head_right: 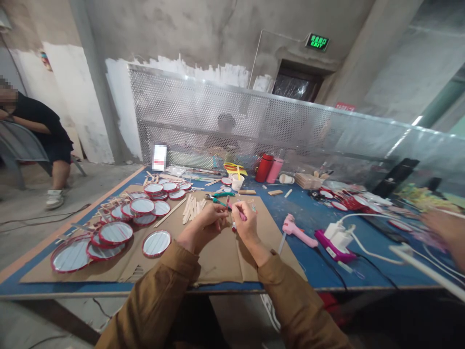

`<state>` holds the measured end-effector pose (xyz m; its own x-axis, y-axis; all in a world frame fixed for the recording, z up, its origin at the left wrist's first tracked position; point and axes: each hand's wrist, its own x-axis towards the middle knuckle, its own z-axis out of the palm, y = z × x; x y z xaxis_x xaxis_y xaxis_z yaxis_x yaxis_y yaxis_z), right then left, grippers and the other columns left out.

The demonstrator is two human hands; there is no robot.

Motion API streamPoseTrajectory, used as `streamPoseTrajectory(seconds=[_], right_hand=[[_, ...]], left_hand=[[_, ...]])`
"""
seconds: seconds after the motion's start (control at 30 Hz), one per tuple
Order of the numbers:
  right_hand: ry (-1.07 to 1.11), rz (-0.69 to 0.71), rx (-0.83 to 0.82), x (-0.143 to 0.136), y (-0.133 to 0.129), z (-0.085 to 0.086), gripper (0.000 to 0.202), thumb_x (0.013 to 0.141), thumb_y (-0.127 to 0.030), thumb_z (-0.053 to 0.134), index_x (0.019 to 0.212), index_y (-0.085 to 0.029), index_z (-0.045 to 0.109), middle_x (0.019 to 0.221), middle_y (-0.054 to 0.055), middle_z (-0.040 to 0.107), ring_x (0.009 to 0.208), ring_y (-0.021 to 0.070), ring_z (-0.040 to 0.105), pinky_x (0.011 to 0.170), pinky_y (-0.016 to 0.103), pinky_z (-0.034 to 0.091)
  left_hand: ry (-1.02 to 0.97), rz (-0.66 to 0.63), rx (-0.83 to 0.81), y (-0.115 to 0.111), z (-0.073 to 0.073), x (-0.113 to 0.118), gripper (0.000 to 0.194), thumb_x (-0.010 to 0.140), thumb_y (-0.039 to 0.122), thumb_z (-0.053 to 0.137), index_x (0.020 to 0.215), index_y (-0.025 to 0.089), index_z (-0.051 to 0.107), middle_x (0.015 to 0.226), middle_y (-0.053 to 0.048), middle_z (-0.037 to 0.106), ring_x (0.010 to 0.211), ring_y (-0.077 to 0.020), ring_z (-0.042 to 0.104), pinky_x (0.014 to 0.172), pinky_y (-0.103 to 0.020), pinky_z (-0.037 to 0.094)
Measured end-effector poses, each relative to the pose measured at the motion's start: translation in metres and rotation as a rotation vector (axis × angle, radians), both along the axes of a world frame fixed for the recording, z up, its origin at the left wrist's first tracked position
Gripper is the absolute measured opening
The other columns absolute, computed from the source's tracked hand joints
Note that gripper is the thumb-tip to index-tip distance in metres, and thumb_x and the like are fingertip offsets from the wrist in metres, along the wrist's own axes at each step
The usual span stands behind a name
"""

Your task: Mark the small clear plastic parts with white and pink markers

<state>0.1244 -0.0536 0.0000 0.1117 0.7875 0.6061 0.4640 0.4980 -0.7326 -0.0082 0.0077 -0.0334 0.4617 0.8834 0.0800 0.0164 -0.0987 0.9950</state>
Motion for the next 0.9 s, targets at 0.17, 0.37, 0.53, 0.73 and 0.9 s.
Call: streamPoseTrajectory(seconds=[0.17,0.37,0.53,0.73,0.9], right_hand=[[0.050,-0.017,0.038,0.000,0.001,-0.001,0.024,0.085,-0.042,0.050,0.077,-0.020,0.054,0.054,-0.004,0.050,0.047,0.0105,0.048,0.050,0.023,0.041],[-0.041,0.014,0.033,0.002,0.003,-0.005,0.023,0.087,-0.040,0.049,0.076,-0.020,0.054,0.058,-0.003,0.053,0.050,0.0110,0.049,0.051,0.023,0.041],[-0.051,-0.011,0.028,0.003,0.004,-0.006,0.024,0.086,-0.041,0.048,0.076,-0.020,0.055,0.057,-0.003,0.053,0.049,0.0105,0.048,0.050,0.023,0.040],[0.014,-0.047,0.041,0.001,0.001,-0.001,0.024,0.085,-0.041,0.051,0.075,-0.019,0.054,0.051,-0.005,0.047,0.045,0.0096,0.045,0.048,0.022,0.038],[-0.032,0.005,0.045,0.000,0.001,-0.002,0.022,0.086,-0.039,0.049,0.075,-0.020,0.053,0.054,-0.004,0.050,0.048,0.0103,0.047,0.050,0.022,0.039]], left_hand=[[0.026,0.005,0.008,-0.007,0.009,-0.002,0.013,0.074,0.020,0.064,0.080,0.008,0.065,0.047,0.001,0.054,0.033,-0.0093,0.049,0.037,-0.020,0.032],[0.014,0.000,-0.015,-0.006,0.011,-0.002,0.010,0.075,0.016,0.061,0.080,0.008,0.064,0.049,0.002,0.054,0.032,-0.0088,0.048,0.037,-0.020,0.032],[-0.002,0.004,-0.009,-0.003,0.005,0.000,0.008,0.075,0.016,0.060,0.078,0.008,0.063,0.047,0.002,0.052,0.032,-0.0084,0.047,0.036,-0.019,0.031],[0.038,0.034,0.009,-0.002,0.004,0.000,0.008,0.075,0.015,0.060,0.077,0.010,0.064,0.045,0.002,0.052,0.033,-0.0095,0.049,0.036,-0.020,0.030],[0.041,0.011,0.039,0.001,0.002,-0.001,0.012,0.074,0.020,0.062,0.080,0.009,0.065,0.051,0.001,0.057,0.034,-0.0083,0.049,0.038,-0.019,0.031]])
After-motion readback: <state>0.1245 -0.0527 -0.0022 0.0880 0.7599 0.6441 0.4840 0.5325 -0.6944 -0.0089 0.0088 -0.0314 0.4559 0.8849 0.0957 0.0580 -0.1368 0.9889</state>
